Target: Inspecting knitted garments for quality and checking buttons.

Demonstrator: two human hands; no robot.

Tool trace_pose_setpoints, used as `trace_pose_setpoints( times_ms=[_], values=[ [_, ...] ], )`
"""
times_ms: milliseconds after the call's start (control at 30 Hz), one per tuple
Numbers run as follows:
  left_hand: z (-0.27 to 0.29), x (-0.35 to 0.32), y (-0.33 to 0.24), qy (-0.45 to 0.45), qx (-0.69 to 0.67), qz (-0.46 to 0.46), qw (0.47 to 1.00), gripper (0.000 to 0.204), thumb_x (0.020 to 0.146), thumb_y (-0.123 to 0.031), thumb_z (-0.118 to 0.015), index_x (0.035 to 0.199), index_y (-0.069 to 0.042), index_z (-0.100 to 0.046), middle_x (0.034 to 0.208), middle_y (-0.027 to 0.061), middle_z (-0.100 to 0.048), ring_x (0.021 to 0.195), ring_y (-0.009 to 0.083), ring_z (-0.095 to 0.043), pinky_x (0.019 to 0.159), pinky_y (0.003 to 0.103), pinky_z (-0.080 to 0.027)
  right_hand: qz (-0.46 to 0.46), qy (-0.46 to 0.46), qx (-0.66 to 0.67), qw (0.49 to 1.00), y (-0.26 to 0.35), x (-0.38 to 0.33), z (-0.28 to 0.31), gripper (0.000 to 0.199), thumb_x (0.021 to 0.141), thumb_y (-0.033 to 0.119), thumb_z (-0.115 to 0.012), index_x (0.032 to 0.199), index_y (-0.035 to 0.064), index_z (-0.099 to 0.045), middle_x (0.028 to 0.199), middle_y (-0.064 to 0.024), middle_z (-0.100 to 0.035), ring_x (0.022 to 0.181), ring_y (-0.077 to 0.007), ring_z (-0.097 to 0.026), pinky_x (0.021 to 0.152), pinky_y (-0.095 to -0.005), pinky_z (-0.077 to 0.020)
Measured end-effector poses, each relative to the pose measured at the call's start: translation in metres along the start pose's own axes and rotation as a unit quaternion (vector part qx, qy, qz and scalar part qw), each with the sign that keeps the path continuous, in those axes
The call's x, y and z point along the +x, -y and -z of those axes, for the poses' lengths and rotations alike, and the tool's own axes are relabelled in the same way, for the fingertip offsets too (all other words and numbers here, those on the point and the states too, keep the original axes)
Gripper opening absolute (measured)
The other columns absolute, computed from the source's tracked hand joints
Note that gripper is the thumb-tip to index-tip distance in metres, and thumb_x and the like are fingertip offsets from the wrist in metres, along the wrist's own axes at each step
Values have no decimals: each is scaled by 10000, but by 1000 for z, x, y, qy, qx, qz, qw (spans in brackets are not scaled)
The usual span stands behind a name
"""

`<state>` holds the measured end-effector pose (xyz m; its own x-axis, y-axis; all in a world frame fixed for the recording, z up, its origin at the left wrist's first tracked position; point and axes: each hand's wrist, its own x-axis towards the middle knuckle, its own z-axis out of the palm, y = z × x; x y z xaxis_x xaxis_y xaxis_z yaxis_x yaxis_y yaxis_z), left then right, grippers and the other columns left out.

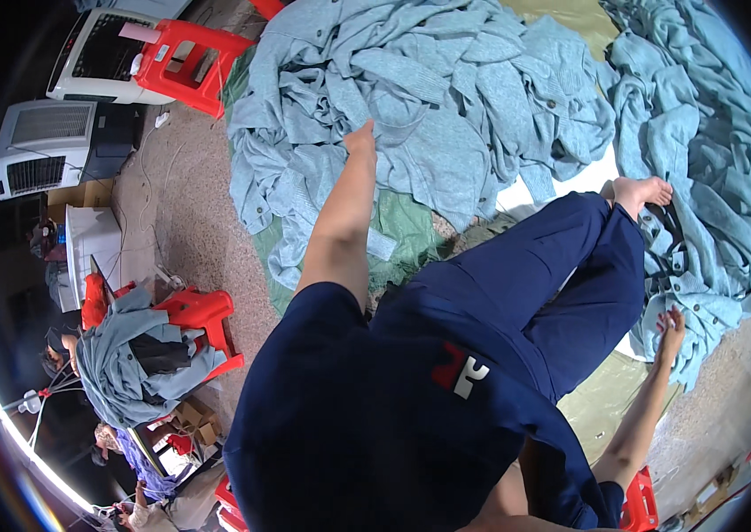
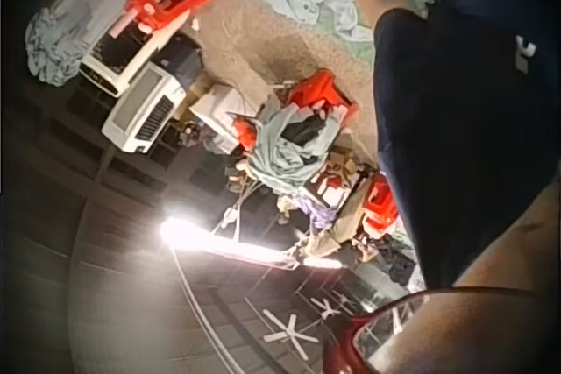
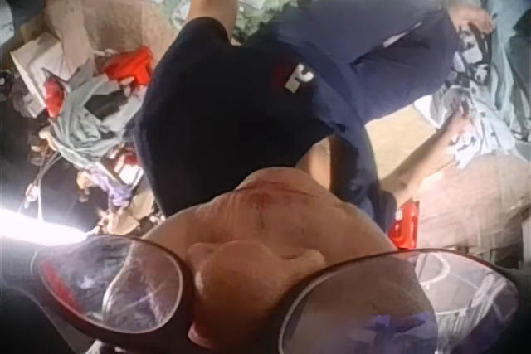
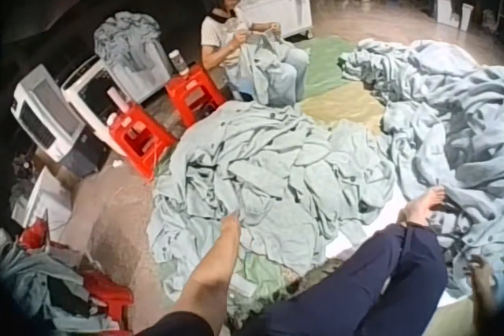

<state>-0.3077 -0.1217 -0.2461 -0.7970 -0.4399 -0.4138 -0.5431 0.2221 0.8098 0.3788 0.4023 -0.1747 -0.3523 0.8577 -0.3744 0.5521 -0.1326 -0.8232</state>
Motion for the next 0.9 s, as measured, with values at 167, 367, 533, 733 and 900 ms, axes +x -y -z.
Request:
trace_pose_setpoints(
  times_ms=[167, 367, 533, 733, 900],
  values=[
    [-47, -43, 9, 243, 35, -149, 958, 457, 783, -423, -697, 922, 10, -655, 882, 175, -659, 839, 270, -617, 781, 442, -473, 53, -32, -17, 998, 38, -59, -19, 353, 952, 128, -557, 1288, 22, -522, 1142, -110, -609, 898, -194, -651, 752, -316, -509],
    [58, -55, 57, -242, 435, 56, 866, 744, 730, -423, -699, 1340, -96, -426, 1423, 129, -388, 1266, 299, -419, 977, 415, -392, 78, -13, -99, 992, 44, -110, -28, 334, 954, 110, -560, 1277, 29, -535, 1120, -106, -611, 871, -179, -640, 713, -284, -503],
    [187, -4, 121, -91, 585, 8, 806, 457, 779, -278, -651, 1193, -100, -577, 1199, 131, -558, 1054, 273, -572, 853, 359, -474, 37, 11, -89, 995, 37, -127, -20, 322, 948, 53, -544, 1270, 32, -540, 1130, -90, -609, 826, -166, -646, 689, -292, -509],
    [66, -142, 65, 200, 167, -337, 905, 139, 829, -153, -559, 783, -35, -616, 793, 158, -625, 774, 319, -602, 692, 412, -487, 128, -20, -110, 985, 100, -143, -51, 275, 960, 112, -547, 1207, 0, -588, 1071, -95, -634, 827, -155, -626, 726, -266, -499],
    [49, -372, -43, 461, -20, -598, 655, 124, 713, -120, -605, 699, -64, -494, 615, 164, -538, 599, 385, -546, 552, 472, -439, 83, 242, 105, 961, 220, -186, -176, 440, 1014, 312, -446, 1354, 33, -458, 1103, -97, -638, 892, -127, -621, 777, -261, -493]
  ],
)
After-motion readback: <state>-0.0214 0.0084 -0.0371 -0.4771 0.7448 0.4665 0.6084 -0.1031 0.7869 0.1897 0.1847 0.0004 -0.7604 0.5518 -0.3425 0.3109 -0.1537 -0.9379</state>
